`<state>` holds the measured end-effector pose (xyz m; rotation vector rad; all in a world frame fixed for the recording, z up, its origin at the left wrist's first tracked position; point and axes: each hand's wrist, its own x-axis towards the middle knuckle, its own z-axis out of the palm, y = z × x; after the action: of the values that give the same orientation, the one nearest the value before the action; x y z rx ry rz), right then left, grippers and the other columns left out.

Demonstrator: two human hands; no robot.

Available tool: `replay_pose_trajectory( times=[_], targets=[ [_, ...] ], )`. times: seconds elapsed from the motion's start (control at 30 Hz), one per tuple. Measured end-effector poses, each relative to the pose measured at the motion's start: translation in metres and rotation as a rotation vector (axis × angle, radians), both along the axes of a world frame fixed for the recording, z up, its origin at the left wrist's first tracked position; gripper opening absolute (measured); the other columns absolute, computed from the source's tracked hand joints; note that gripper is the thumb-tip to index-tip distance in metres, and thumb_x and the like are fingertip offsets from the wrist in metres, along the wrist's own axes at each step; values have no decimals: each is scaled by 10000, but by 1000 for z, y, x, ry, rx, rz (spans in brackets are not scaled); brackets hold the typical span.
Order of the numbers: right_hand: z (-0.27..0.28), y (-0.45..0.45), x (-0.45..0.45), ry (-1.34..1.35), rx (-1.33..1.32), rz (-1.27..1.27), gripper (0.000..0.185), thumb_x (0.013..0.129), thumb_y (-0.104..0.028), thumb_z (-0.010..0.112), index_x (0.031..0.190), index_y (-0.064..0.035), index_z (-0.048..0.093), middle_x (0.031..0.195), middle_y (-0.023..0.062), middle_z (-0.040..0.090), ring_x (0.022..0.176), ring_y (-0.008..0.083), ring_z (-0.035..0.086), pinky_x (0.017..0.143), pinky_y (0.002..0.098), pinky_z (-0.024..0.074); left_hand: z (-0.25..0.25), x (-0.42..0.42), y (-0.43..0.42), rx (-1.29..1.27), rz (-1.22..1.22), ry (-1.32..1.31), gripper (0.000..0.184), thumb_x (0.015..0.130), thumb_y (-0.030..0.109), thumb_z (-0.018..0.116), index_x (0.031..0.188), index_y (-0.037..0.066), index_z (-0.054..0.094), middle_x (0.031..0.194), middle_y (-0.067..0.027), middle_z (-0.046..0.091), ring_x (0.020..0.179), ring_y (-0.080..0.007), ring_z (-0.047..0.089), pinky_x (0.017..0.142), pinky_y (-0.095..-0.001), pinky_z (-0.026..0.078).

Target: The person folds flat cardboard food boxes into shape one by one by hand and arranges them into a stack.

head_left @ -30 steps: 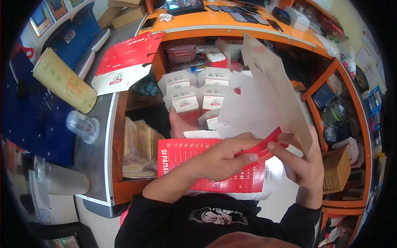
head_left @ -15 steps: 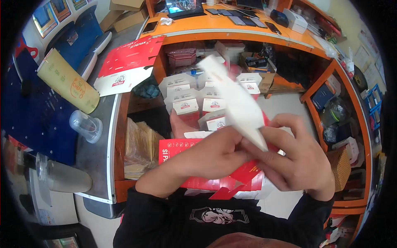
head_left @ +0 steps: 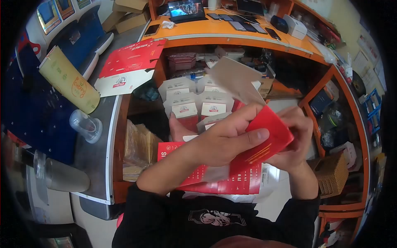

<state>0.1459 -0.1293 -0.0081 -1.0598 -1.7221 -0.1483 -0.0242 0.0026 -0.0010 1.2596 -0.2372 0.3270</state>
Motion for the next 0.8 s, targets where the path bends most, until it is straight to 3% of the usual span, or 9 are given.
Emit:
replay_pose_trajectory(
  times=[0.13,0.23,0.3,0.37,0.43,0.47,0.6,0.7,0.8],
  targets=[
    [-3,-6,-15,-121,47,-199,884,567,-307,1005,1254,-76,500,1091,135,570,1031,256,601,840,356,481,14,-7,17,451,107,101,330,1075,218,501,1319,-3,493,1268,-117,617,1193,-151,589,1019,-310,476],
    [22,-2,-29,-212,74,-358,758,584,-327,989,1185,-126,574,1145,145,545,1106,298,593,881,405,510,14,-4,20,76,231,75,337,1075,221,499,1330,0,500,1286,-113,618,1186,-158,597,1021,-324,483],
    [24,-3,-36,-309,137,-304,604,605,-328,963,1093,-160,649,1154,129,552,1146,322,589,891,438,530,3,8,31,-239,289,-25,332,1073,204,507,1360,37,489,1292,-102,624,1162,-170,628,1019,-344,507],
    [14,-3,-45,-369,186,-212,388,662,-301,915,984,-192,728,1145,99,586,1168,334,595,888,465,552,2,17,28,-338,384,-24,310,1077,185,494,1362,63,484,1262,-105,632,1153,-177,636,1000,-351,530],
    [20,-13,-49,-684,-14,-268,297,722,-240,872,978,-168,741,1113,77,629,1120,325,624,856,446,566,1,21,27,-384,374,-7,306,1078,191,491,1358,68,481,1245,-101,634,1148,-182,640,984,-361,545],
    [11,-9,-40,-675,44,-268,245,781,-219,819,996,-132,739,1081,67,683,1082,314,657,813,412,580,1,22,26,-407,366,3,304,1079,194,489,1357,71,480,1237,-98,636,1146,-185,641,975,-366,552],
    [19,-13,-28,-703,-40,-253,394,742,-332,835,1038,-91,736,1135,102,697,1151,321,654,840,418,592,-3,28,28,-458,333,-26,289,1079,204,489,1336,72,485,1233,-99,634,1137,-190,647,959,-373,566],
    [25,-14,-26,-648,-145,-135,385,757,-299,828,1049,-65,734,1170,120,699,1180,324,645,873,428,594,-2,29,34,-480,322,-31,279,1079,201,486,1327,73,490,1240,-103,631,1135,-194,650,964,-376,566],
    [19,-15,-13,-901,-118,-241,345,784,-247,814,1052,-43,737,1209,133,694,1199,342,634,868,409,598,-4,31,38,-495,326,-30,286,1080,195,483,1340,76,487,1249,-109,629,1140,-202,651,969,-385,564]
  ],
)
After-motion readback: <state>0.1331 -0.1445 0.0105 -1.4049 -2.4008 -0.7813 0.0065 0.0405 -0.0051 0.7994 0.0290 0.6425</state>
